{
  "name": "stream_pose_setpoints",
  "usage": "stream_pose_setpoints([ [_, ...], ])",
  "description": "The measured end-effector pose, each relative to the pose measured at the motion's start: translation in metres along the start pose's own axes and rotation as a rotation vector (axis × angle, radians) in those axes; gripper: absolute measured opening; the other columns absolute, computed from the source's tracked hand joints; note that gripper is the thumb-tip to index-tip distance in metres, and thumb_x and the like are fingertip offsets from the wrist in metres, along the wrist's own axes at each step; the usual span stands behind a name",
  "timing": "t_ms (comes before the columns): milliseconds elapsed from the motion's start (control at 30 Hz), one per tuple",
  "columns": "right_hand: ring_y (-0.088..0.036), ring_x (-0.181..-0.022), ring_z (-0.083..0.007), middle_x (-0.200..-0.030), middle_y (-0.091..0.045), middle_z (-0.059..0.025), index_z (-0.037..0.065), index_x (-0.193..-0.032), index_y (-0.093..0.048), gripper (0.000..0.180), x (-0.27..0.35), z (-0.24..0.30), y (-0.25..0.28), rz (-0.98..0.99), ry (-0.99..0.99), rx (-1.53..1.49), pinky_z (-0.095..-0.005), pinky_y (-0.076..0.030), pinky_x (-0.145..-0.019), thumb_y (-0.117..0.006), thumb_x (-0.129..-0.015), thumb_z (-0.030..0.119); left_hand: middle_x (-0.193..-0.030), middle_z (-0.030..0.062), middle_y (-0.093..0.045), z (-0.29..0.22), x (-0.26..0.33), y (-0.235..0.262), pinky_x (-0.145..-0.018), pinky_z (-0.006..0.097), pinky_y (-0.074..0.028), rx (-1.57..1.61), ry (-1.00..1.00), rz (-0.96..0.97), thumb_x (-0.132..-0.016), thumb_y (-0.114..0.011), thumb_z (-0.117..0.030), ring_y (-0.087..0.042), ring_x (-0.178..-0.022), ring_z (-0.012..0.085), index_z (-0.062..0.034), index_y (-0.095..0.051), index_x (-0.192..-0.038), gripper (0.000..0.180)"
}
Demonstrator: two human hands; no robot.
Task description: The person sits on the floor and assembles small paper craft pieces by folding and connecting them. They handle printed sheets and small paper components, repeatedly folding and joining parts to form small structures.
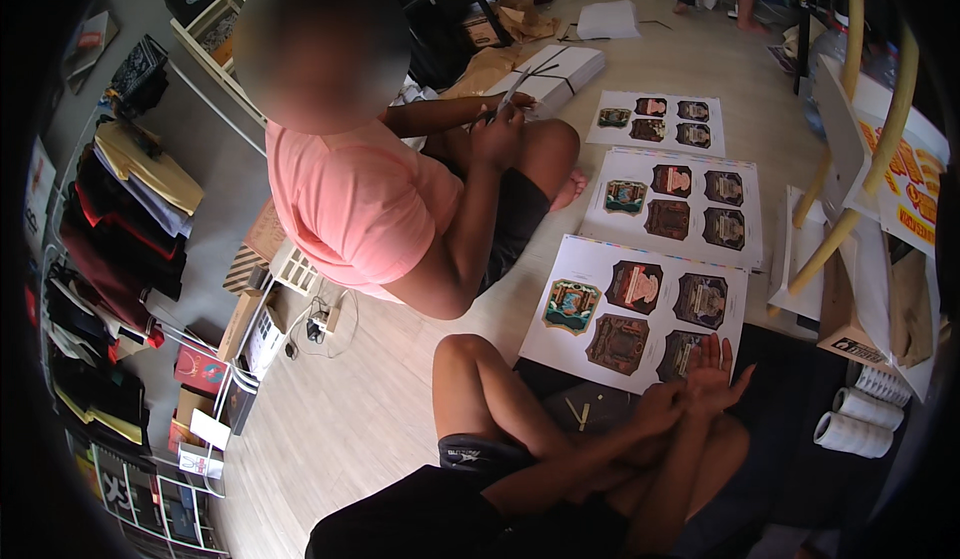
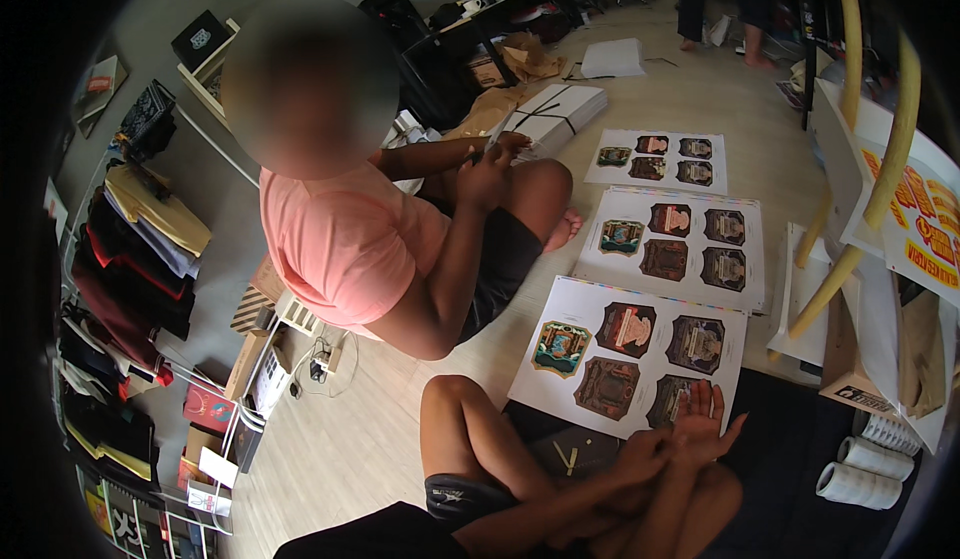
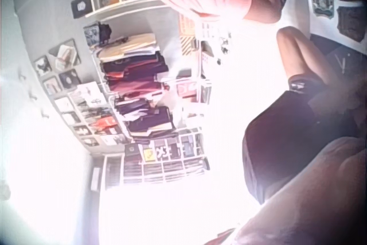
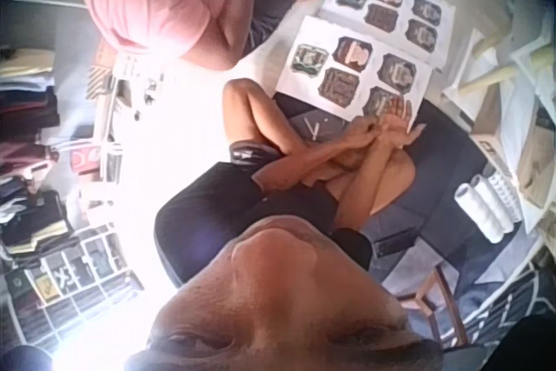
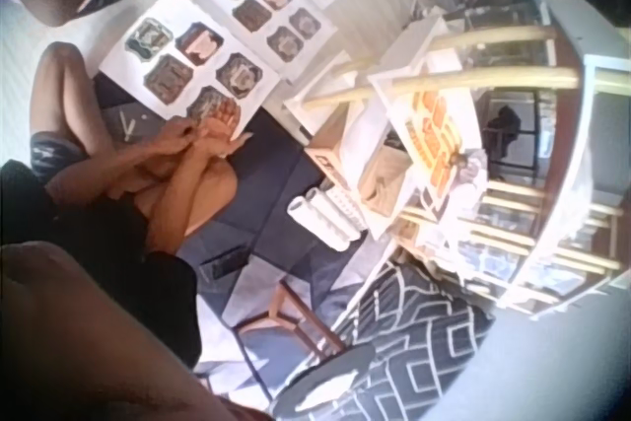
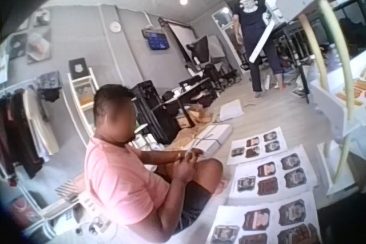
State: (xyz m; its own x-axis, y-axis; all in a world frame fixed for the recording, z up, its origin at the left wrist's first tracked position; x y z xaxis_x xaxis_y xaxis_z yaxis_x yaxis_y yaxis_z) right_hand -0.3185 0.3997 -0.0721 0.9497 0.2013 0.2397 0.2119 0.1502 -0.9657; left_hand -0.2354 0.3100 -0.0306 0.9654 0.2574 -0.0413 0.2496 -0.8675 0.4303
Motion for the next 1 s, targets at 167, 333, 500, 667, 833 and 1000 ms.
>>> stream_pose_setpoints([
  [167,-0.059,-0.115,-0.0349,-0.122,-0.062,-0.0251,-0.004,-0.125,-0.057,0.073,-0.002,0.0,0.0,0.06,-0.026,0.019,-0.0514,-0.047,-0.102,-0.057,-0.092,0.061,-0.08,0.0225,-0.066,-0.001,-0.002,-0.004,-0.067,0.047,-0.051,-0.115,0.097,0.141,-0.099,-0.053,-0.044,-0.066,-0.077,0.0419,-0.004,-0.064,-0.089,0.043],
  [333,-0.063,-0.106,-0.0342,-0.113,-0.066,-0.0233,-0.004,-0.122,-0.058,0.073,-0.005,-0.001,0.011,-0.001,-0.016,0.058,-0.0513,-0.05,-0.097,-0.056,-0.092,0.062,-0.073,0.0222,-0.062,-0.011,-0.003,0.001,-0.062,0.046,-0.048,-0.115,0.008,0.076,-0.099,-0.056,-0.04,-0.064,-0.071,0.0413,-0.0025,-0.06,-0.082,0.042],
  [500,-0.065,-0.1,-0.0347,-0.111,-0.067,-0.0223,-0.003,-0.12,-0.059,0.073,-0.005,-0.008,0.012,-0.009,-0.065,0.11,-0.0515,-0.052,-0.093,-0.054,-0.092,0.064,-0.074,0.0209,-0.064,-0.01,0.001,0.007,-0.063,0.047,-0.049,-0.158,-0.022,0.012,-0.1,-0.055,-0.041,-0.065,-0.072,0.04,-0.0037,-0.062,-0.082,0.042],
  [667,-0.064,-0.1,-0.0353,-0.111,-0.067,-0.022,-0.002,-0.12,-0.061,0.073,-0.006,-0.014,0.011,0.037,-0.105,0.138,-0.0514,-0.051,-0.094,-0.053,-0.092,0.065,-0.071,0.02,-0.062,-0.005,0.001,0.008,-0.062,0.045,-0.048,-0.12,0.004,0.057,-0.099,-0.055,-0.041,-0.064,-0.069,0.0387,-0.0033,-0.061,-0.079,0.043],
  [833,-0.064,-0.1,-0.0342,-0.112,-0.067,-0.0215,-0.001,-0.121,-0.062,0.073,-0.006,-0.016,0.014,0.024,-0.127,0.153,-0.0507,-0.05,-0.095,-0.053,-0.092,0.065,-0.067,0.0187,-0.059,-0.009,0.001,0.012,-0.061,0.045,-0.047,-0.1,-0.01,0.078,-0.099,-0.056,-0.038,-0.061,-0.065,0.0385,-0.0029,-0.06,-0.076,0.042],
  [1000,-0.064,-0.101,-0.0338,-0.112,-0.067,-0.0215,-0.002,-0.12,-0.062,0.074,-0.003,-0.02,0.01,0.048,-0.15,0.14,-0.0506,-0.05,-0.095,-0.053,-0.092,0.066,-0.068,0.0187,-0.059,-0.011,0.005,0.017,-0.062,0.046,-0.047,-0.065,-0.061,-0.02,-0.098,-0.057,-0.035,-0.061,-0.067,0.0392,-0.0024,-0.059,-0.076,0.039],
])
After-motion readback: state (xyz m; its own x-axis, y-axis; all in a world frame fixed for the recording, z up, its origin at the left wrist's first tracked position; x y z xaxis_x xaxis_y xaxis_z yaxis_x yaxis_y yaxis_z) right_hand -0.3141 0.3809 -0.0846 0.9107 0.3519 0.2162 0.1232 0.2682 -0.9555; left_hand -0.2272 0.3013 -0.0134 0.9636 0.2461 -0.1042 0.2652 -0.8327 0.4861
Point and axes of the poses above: each hand's wrist, its own x-axis away from the middle knuckle, its own y-axis out of the back of the hand, z = x × y, the point moved 10 cm from there along -x, towards the middle knuckle
